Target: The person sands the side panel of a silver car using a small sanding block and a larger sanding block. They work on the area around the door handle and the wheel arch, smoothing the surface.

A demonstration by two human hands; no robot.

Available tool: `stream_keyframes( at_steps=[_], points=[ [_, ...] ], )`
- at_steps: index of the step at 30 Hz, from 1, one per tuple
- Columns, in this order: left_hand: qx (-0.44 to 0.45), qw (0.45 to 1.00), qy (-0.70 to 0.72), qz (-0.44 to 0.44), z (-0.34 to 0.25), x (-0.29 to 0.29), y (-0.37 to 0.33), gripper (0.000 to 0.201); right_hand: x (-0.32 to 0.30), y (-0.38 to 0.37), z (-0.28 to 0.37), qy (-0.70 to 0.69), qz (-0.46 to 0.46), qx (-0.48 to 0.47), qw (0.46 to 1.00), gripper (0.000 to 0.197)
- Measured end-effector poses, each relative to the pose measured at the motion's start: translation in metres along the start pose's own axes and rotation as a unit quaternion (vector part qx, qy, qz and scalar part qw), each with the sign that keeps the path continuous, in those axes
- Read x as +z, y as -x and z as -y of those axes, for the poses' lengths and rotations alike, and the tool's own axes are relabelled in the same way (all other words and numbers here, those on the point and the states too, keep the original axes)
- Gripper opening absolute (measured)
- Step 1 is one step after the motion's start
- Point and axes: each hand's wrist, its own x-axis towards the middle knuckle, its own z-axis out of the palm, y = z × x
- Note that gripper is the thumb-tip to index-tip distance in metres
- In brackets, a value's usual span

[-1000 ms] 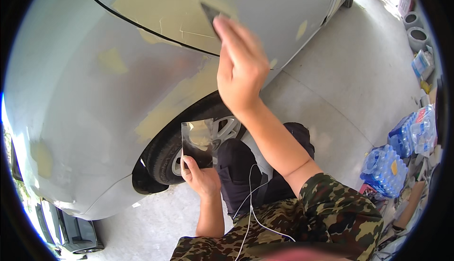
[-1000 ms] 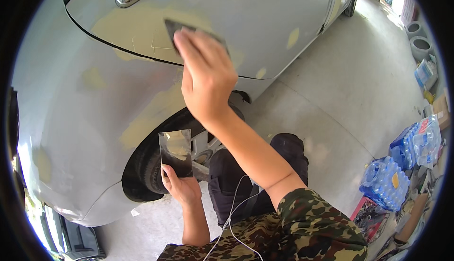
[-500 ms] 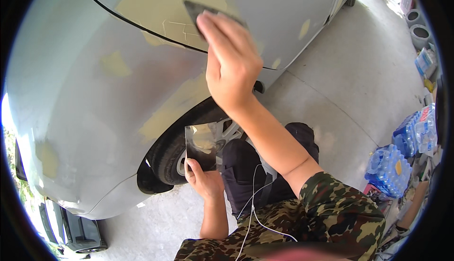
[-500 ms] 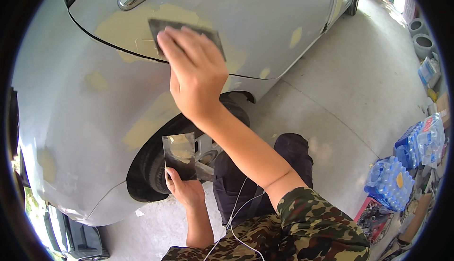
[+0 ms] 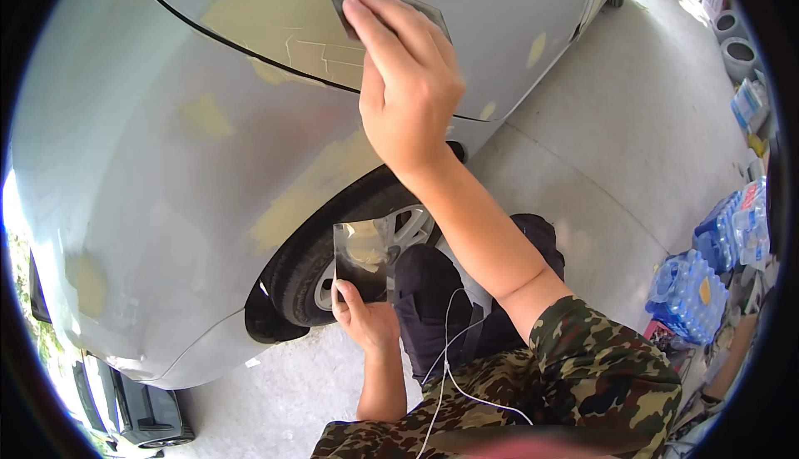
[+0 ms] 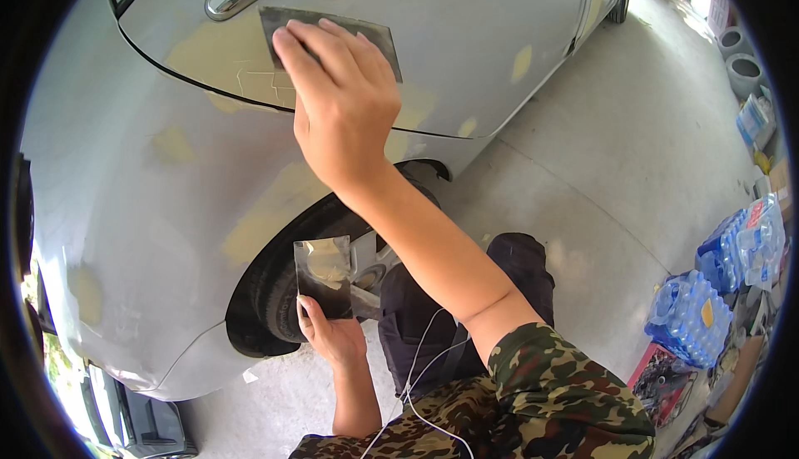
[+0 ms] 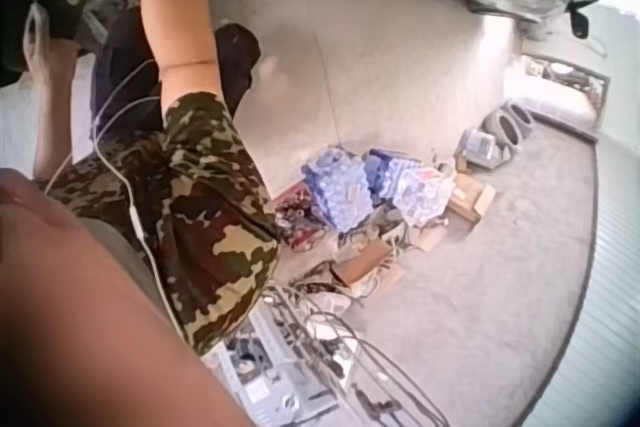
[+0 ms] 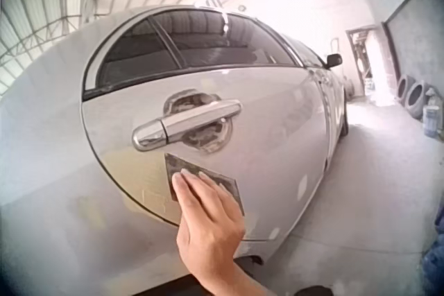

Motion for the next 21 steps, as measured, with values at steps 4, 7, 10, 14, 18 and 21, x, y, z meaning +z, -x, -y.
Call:
stream_keyframes(
  at_steps=[4,7,10,14,18,21],
  points=[
    [-0.001,1.000,0.010,-0.015,0.000,0.000,0.000,0.042,0.004,0.014,0.010,-0.040,0.051,-0.003,0.998,0.038],
    [0.004,1.000,-0.013,-0.019,0.003,-0.003,-0.003,0.043,-0.017,0.043,0.029,-0.072,0.103,0.000,0.992,0.037],
    [0.007,1.000,-0.012,-0.025,0.005,-0.007,-0.004,0.043,-0.034,0.052,0.008,-0.056,0.052,0.015,0.997,0.030],
    [0.004,1.000,-0.006,-0.014,0.004,-0.011,0.000,0.042,-0.029,0.050,-0.029,-0.030,0.011,0.125,0.992,0.042],
    [0.007,1.000,-0.022,-0.014,0.004,-0.014,0.002,0.042,-0.024,0.080,-0.009,-0.027,0.073,0.091,0.993,0.043],
    [0.009,1.000,-0.018,-0.013,0.005,-0.016,-0.001,0.041,-0.042,0.099,0.005,-0.066,0.124,0.067,0.988,0.042]
  ],
)
